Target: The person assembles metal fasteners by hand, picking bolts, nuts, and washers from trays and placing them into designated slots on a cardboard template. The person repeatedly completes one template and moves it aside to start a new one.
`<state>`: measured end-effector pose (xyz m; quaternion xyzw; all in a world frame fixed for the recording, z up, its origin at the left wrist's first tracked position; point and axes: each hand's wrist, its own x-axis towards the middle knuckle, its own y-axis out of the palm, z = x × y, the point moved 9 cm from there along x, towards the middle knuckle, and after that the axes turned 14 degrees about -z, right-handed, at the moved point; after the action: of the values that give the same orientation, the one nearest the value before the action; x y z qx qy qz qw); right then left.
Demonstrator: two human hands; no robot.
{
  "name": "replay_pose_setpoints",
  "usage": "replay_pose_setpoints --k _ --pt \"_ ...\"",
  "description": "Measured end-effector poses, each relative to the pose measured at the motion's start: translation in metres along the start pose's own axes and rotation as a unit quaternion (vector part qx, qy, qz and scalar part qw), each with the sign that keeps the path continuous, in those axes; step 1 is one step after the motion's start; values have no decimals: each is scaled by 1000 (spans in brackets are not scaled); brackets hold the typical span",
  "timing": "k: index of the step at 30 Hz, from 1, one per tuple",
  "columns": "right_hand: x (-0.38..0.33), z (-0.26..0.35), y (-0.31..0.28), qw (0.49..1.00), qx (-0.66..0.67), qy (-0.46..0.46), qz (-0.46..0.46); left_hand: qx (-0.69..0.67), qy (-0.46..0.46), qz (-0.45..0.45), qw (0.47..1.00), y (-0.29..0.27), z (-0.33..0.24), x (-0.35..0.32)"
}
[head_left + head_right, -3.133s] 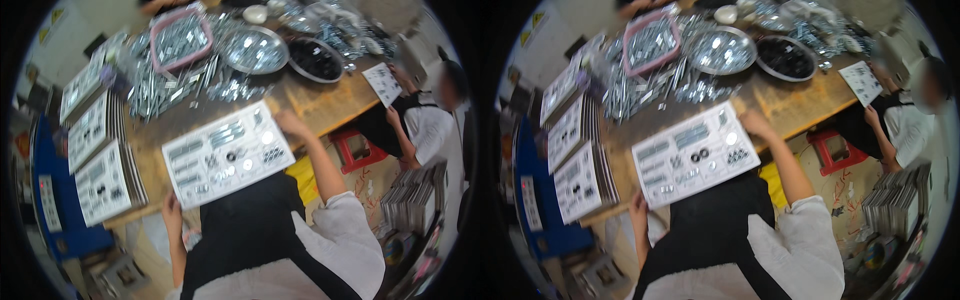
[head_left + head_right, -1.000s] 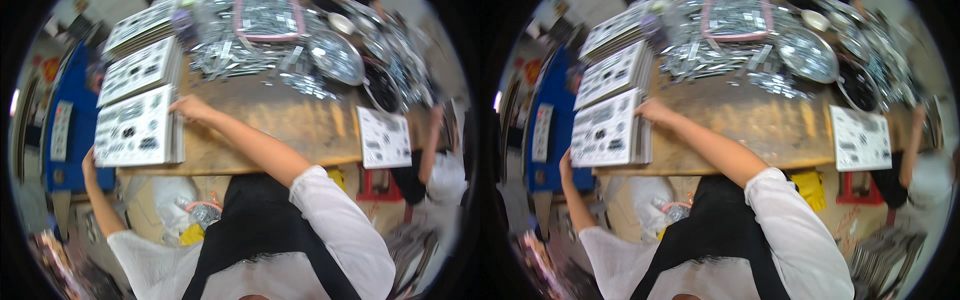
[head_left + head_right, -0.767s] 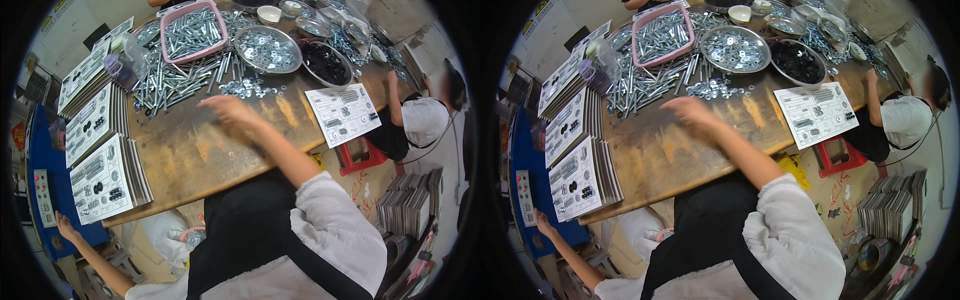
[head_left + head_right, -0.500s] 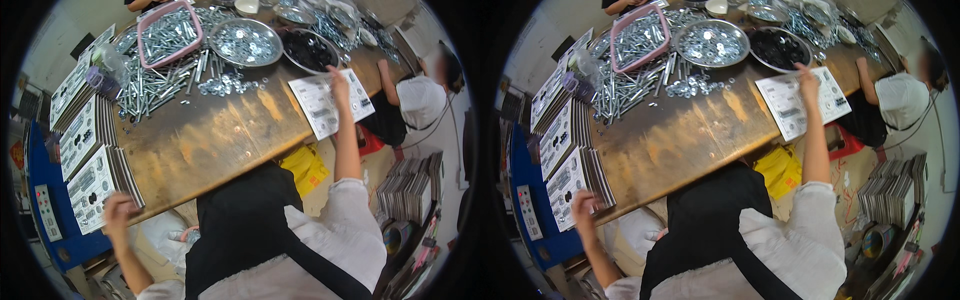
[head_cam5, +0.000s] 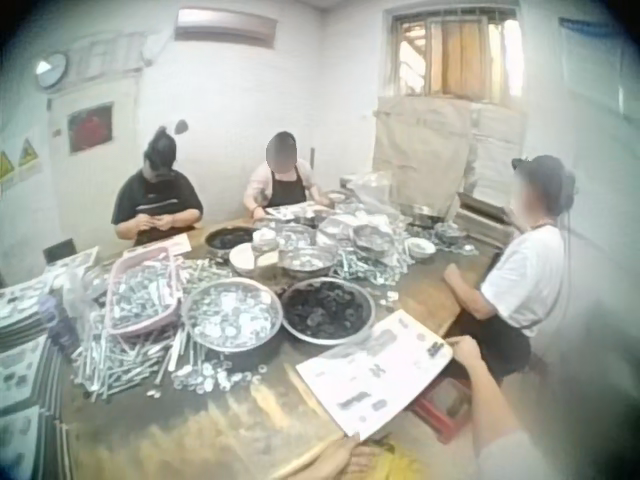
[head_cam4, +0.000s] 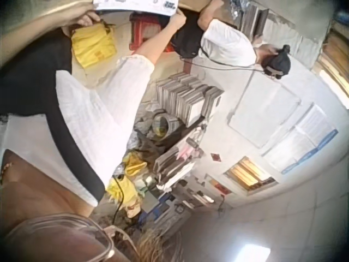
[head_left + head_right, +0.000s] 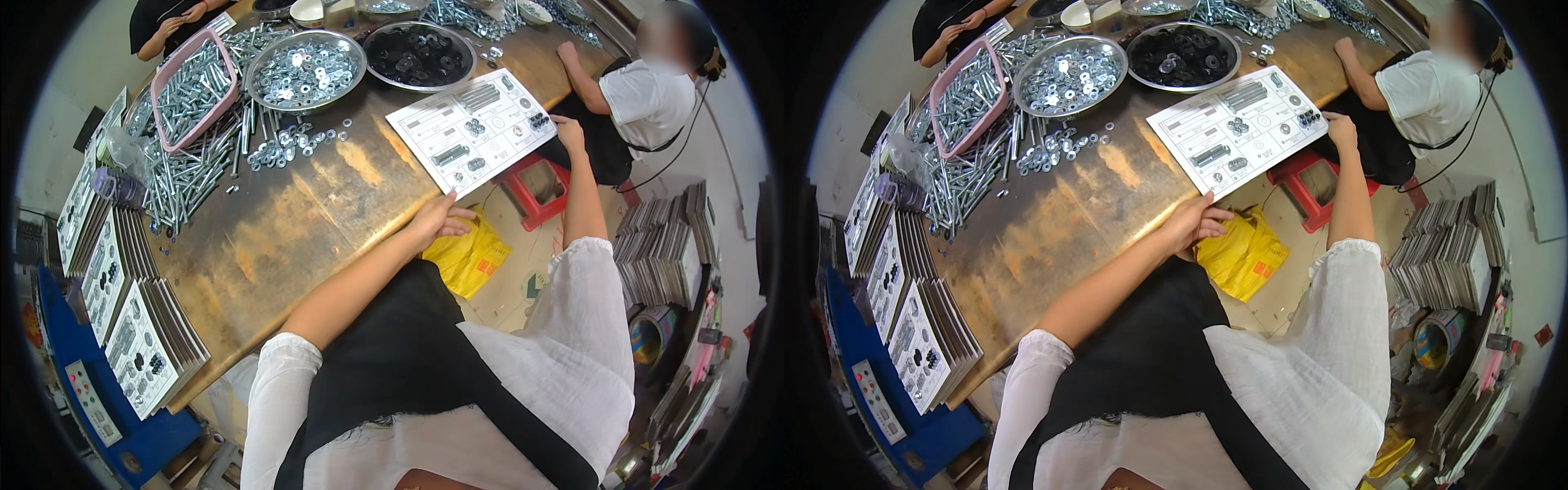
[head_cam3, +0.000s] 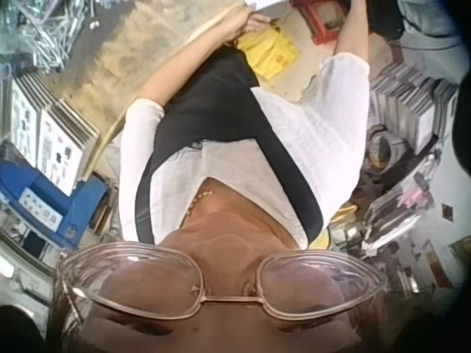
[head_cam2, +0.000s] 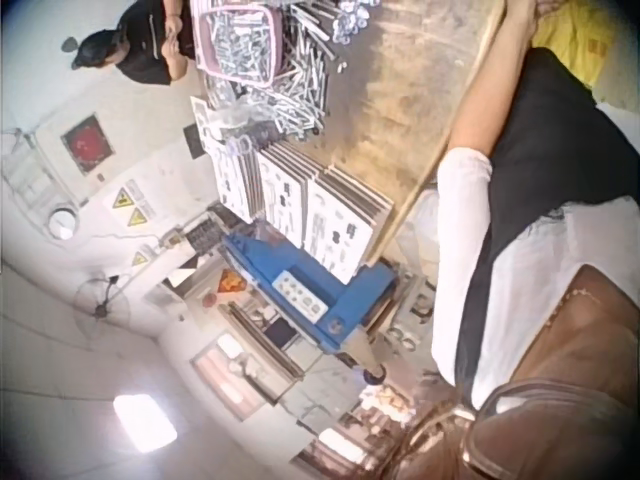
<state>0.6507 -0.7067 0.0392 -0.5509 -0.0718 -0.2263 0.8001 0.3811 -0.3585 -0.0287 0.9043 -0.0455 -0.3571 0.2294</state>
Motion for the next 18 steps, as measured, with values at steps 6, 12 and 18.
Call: replay_pose_setpoints --k 6,12,18 --pt "4 -18 14 996 84 -3 -31 26 18 -27 999 -9 6 3" --pt "-45 11 6 981 192 -17 16 42 25 -47 998 -42 19 -35" --pt "-131 65 -18 968 247 -5 51 4 53 -43 998 -101 39 -99"
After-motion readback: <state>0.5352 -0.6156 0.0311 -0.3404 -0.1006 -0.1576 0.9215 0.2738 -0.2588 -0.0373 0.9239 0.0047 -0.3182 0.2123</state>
